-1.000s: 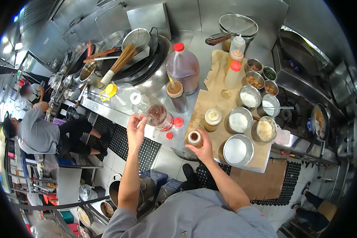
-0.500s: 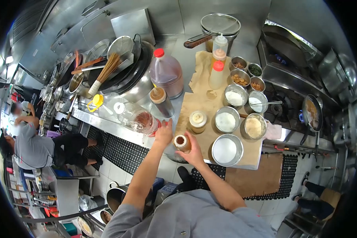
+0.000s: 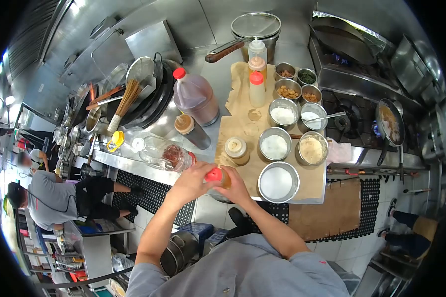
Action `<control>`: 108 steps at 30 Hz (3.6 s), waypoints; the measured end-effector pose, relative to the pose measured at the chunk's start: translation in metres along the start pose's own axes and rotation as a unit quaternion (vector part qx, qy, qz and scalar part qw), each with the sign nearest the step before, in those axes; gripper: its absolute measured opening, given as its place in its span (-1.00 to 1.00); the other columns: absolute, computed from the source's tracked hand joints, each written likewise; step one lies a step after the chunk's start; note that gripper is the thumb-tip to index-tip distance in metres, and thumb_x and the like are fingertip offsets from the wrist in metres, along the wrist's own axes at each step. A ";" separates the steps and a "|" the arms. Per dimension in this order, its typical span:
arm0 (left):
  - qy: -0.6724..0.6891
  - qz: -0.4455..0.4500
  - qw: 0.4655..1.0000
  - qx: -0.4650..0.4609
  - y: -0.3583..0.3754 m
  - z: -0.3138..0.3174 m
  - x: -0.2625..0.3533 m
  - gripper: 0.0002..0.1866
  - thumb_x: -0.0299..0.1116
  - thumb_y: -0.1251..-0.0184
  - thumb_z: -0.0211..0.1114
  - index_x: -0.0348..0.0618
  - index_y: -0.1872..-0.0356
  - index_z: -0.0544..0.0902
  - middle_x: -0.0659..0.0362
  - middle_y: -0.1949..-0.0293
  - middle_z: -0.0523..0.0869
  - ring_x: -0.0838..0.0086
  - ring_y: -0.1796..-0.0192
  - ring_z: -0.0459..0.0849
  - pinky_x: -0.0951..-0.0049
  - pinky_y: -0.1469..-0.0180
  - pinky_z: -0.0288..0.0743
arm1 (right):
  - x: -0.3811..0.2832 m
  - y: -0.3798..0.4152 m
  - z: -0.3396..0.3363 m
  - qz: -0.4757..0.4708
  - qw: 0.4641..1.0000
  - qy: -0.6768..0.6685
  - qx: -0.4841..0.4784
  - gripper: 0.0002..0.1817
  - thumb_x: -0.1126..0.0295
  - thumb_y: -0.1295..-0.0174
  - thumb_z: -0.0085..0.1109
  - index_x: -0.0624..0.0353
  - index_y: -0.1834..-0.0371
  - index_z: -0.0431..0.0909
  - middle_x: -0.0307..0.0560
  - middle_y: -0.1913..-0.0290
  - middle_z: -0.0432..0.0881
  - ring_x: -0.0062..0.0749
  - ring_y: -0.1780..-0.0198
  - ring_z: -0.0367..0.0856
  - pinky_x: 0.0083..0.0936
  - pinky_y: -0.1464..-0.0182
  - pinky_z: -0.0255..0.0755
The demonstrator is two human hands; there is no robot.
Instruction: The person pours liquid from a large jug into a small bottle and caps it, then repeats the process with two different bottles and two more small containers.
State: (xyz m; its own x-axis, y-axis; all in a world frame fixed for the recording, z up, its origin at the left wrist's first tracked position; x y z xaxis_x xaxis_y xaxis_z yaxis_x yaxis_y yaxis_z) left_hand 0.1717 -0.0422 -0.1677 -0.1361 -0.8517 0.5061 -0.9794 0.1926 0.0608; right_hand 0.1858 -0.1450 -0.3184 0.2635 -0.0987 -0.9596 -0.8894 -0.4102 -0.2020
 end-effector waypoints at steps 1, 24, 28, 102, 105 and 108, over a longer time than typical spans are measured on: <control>-0.002 0.002 1.000 -0.002 -0.003 0.003 0.004 -0.49 -0.26 -0.15 0.48 -0.23 -0.13 0.62 -0.08 0.03 0.67 0.02 0.03 0.69 0.15 -0.01 0.60 | 0.001 0.000 0.000 0.000 1.000 -0.005 0.001 -0.17 0.38 0.09 0.57 0.21 -0.33 0.38 0.11 -0.25 0.49 -0.01 -0.28 0.49 -0.26 -0.31 0.40; -0.026 -0.012 0.991 -0.133 -0.013 0.014 0.006 -0.39 -0.42 -0.07 0.50 -0.04 -0.23 0.55 -0.03 -0.16 0.58 -0.07 -0.17 0.59 0.10 -0.13 0.54 | -0.001 0.001 -0.004 0.002 1.000 -0.016 0.000 -0.19 0.35 0.09 0.59 0.23 -0.30 0.41 0.10 -0.23 0.49 -0.02 -0.26 0.50 -0.26 -0.28 0.41; -0.103 0.051 0.986 -0.119 -0.009 0.025 0.002 -0.37 -0.45 -0.05 0.50 -0.04 -0.24 0.54 -0.04 -0.18 0.57 -0.10 -0.20 0.56 0.11 -0.17 0.52 | -0.001 0.001 -0.004 0.001 1.000 -0.022 0.001 -0.18 0.36 0.09 0.59 0.23 -0.30 0.41 0.10 -0.23 0.49 -0.02 -0.27 0.50 -0.26 -0.28 0.41; -0.218 -0.116 0.969 0.019 -0.011 0.031 -0.001 -0.46 0.01 -0.23 0.40 -0.44 0.25 0.61 -0.20 0.53 0.68 -0.08 0.38 0.75 0.10 0.33 0.66 | -0.001 0.000 -0.005 -0.020 0.999 -0.039 0.012 -0.26 0.44 0.16 0.58 0.24 -0.20 0.48 0.11 -0.19 0.55 0.02 -0.23 0.53 -0.24 -0.27 0.43; -0.161 -0.074 0.984 0.017 -0.006 0.042 -0.011 -0.51 -0.10 -0.20 0.42 -0.37 0.10 0.59 -0.15 0.45 0.71 -0.05 0.35 0.75 0.11 0.28 0.66 | -0.001 -0.001 -0.002 -0.043 0.998 -0.036 0.004 -0.25 0.44 0.19 0.60 0.25 -0.19 0.49 0.12 -0.18 0.56 0.03 -0.21 0.54 -0.23 -0.25 0.44; -0.166 0.032 0.985 0.023 -0.007 0.043 -0.005 -0.53 -0.19 -0.16 0.44 -0.30 0.02 0.56 -0.10 0.38 0.73 -0.02 0.33 0.75 0.10 0.25 0.65 | -0.001 -0.002 0.000 -0.060 0.998 -0.007 -0.004 -0.24 0.45 0.20 0.60 0.25 -0.18 0.50 0.11 -0.16 0.58 0.00 -0.20 0.55 -0.24 -0.24 0.45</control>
State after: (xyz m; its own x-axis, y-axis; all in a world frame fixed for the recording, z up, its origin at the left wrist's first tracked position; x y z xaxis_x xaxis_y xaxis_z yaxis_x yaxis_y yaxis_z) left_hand 0.1724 -0.0602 -0.2071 -0.2319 -0.9524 0.1980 -0.9718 0.2358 -0.0043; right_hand 0.1871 -0.1444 -0.3170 0.3625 -0.0358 -0.9313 -0.8487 -0.4256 -0.3140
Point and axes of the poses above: each hand's wrist, its own y-axis away from the middle knuckle, its own z-axis out of the palm, x = y × z, the point moved 8 cm from there along -y, towards the middle knuckle
